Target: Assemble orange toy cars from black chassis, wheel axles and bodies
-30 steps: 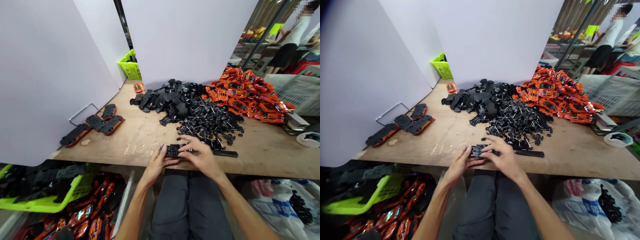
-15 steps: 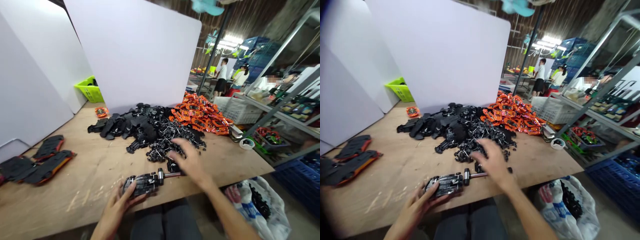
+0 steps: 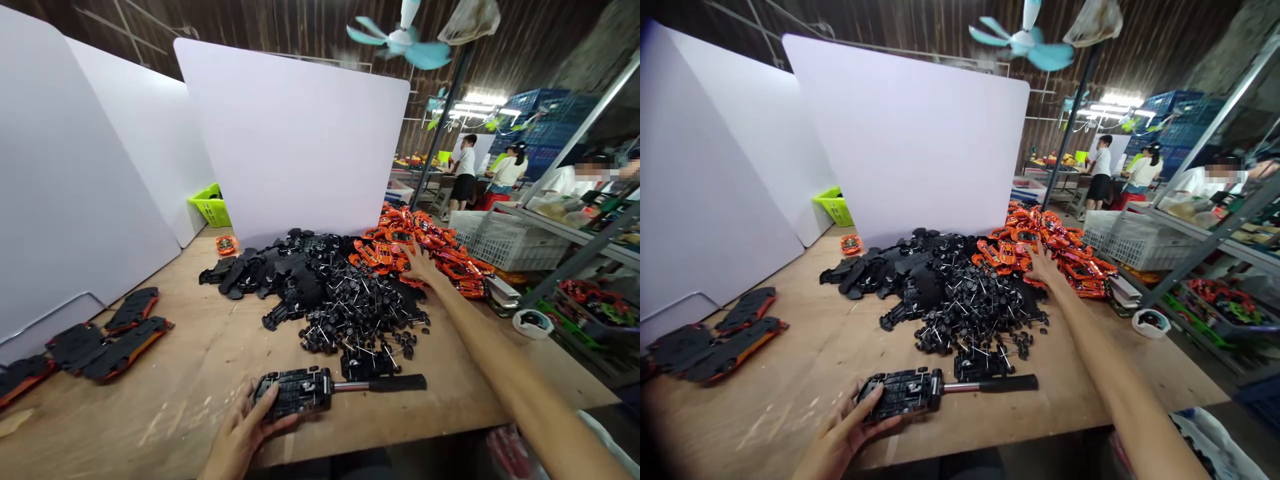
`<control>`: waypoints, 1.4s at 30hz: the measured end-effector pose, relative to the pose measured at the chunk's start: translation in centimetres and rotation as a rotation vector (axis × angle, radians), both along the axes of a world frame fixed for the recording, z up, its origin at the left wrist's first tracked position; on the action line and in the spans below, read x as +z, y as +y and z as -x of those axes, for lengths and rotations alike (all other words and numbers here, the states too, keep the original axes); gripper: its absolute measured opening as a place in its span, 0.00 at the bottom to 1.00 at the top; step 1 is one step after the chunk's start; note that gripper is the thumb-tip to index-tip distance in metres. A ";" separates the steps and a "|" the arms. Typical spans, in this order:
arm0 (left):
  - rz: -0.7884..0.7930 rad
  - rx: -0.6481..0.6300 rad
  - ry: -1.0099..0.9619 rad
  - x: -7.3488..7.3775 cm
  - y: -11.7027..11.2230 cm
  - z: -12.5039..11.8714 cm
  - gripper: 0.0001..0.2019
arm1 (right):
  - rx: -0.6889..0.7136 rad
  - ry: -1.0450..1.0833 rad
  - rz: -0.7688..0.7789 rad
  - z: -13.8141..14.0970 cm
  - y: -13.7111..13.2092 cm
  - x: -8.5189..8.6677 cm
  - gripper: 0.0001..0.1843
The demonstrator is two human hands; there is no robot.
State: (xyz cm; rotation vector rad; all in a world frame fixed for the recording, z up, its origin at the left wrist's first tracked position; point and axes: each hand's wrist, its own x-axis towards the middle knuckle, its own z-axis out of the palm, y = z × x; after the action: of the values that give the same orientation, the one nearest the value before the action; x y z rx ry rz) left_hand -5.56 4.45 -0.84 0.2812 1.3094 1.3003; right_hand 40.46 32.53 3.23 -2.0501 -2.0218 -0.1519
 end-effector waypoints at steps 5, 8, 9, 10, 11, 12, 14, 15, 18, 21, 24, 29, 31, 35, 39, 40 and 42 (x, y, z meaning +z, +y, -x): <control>-0.019 -0.006 -0.024 -2.2 0.5 0.8 0.19 | -0.002 0.014 0.031 0.1 2.0 1.4 0.53; -0.021 -0.025 -0.013 -2.4 0.3 0.7 0.21 | 0.101 0.057 0.066 0.6 2.2 3.6 0.51; -0.021 -0.025 0.000 -2.2 0.3 0.5 0.22 | 0.159 0.074 0.080 1.1 2.1 4.4 0.51; -0.021 -0.026 0.014 -2.0 0.2 0.3 0.24 | 0.226 0.093 0.096 1.9 2.0 5.0 0.50; -0.018 -0.027 0.024 -1.7 0.2 0.1 0.25 | 0.297 0.114 0.112 3.0 1.8 5.6 0.50; -0.013 -0.026 0.032 -1.4 0.2 -0.1 0.27 | 0.369 0.136 0.126 4.3 1.6 6.0 0.50; -0.006 -0.023 0.031 -0.9 0.2 -0.4 0.30 | 0.503 0.178 0.146 7.5 0.9 6.7 0.50; -0.002 -0.021 0.026 -0.7 0.2 -0.5 0.31 | 0.560 0.196 0.149 9.1 0.5 7.0 0.50; -0.024 -0.041 -0.007 -0.1 0.1 -0.6 0.32 | 0.667 0.232 0.141 13.2 -0.7 8.2 0.51; -0.049 -0.100 -0.016 0.6 -0.1 -0.6 0.31 | 0.726 0.228 0.198 15.3 -2.0 9.7 0.52; -0.038 -0.134 0.003 1.4 -0.4 -0.6 0.33 | 0.755 0.240 0.297 15.5 -3.8 11.8 0.55; -0.037 -0.160 0.002 1.9 -0.6 -0.5 0.33 | 0.603 0.479 0.349 12.4 -8.0 15.4 0.39; -0.045 -0.173 -0.003 1.7 -0.5 -0.4 0.31 | 0.522 0.609 0.397 9.9 -10.4 15.6 0.33; -0.039 -0.159 -0.025 1.3 -0.5 -0.2 0.32 | 0.274 0.857 0.445 3.9 -16.5 12.0 0.35; -0.004 -0.182 -0.064 1.2 -0.6 -0.3 0.36 | 0.230 0.734 0.480 0.3 -22.2 5.7 0.35; 0.001 -0.198 -0.060 1.2 -0.7 -0.4 0.36 | 0.226 0.684 0.471 0.0 -23.2 4.2 0.34; -0.001 -0.223 -0.024 1.5 -0.8 -0.5 0.36 | 0.185 0.625 0.398 -0.2 -24.7 1.8 0.32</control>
State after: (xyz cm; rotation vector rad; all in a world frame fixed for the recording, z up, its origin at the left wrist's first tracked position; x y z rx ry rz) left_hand -5.05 3.64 0.62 0.3990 1.2202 1.1123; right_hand 40.64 7.79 5.04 -1.7682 -1.9015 0.8755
